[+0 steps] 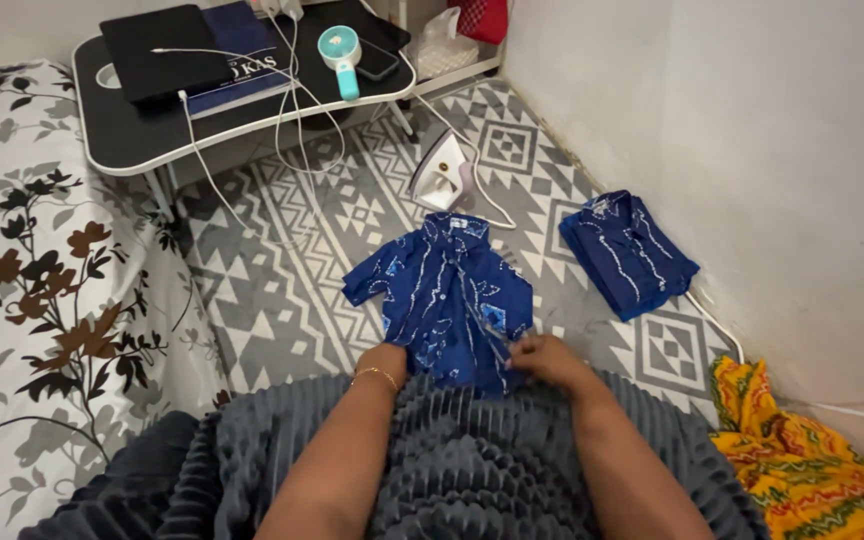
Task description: The person irons a blue patterned shirt on the floor, smoothing it out, buttoning it, and pressing the fabric with an iron. The shirt is handled one at a time and placed flat on the floor during ironing.
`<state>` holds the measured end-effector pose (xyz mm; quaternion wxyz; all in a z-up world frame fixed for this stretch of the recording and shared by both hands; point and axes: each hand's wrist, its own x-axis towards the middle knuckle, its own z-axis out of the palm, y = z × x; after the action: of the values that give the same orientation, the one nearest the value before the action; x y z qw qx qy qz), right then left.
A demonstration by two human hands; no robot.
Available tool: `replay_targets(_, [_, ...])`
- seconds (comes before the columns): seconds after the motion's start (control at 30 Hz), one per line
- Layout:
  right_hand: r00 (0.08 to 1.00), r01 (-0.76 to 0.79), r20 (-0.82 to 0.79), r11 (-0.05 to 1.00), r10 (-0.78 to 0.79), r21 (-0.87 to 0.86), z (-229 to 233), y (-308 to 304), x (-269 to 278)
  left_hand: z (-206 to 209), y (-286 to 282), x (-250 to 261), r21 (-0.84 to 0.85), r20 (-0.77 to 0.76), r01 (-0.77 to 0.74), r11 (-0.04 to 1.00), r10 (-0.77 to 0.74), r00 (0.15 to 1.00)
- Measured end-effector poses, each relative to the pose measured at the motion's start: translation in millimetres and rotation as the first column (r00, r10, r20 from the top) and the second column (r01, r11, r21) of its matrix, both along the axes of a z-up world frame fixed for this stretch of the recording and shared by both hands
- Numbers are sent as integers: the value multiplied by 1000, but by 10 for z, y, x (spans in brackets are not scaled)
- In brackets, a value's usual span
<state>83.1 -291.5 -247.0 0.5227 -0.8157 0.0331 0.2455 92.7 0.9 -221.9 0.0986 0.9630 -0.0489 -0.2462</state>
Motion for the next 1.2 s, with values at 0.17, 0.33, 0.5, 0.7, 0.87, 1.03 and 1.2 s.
replay_targets(0.17, [971, 222, 108, 972, -214, -73, 28, -183, 15, 26, -10, 10, 56, -20, 7, 998, -6, 1000])
replay_targets(0.33, [797, 580, 223, 815, -562, -19, 134, -438, -18, -338, 2, 85, 75, 112, 117, 990, -125, 986])
replay_targets(0.5, [688, 625, 631, 734, -359, -265, 476, -143, -132, -565, -31, 186, 41, 89, 36, 999, -39, 995])
replay_targets(0.7, [682, 336, 722, 927, -118, -167, 620, 450, -245, -297, 80, 170, -504, 140, -176, 846, 281, 949])
replay_targets(0.87, [746, 199, 661, 974, -81, -105, 652, 812, -305, 199, 162, -39, -827, -46, -275, 490, 428, 903])
replay_targets(1.03, [782, 278, 613, 943, -112, -181, 740, 975, -317, 390, -263, -242, -910, 120, -39, 412, 352, 928])
replay_targets(1.2, [844, 280, 486, 959, -228, -36, 563, 937, -328, 245, -530, -275, -913, 88, -51, 404, 316, 945])
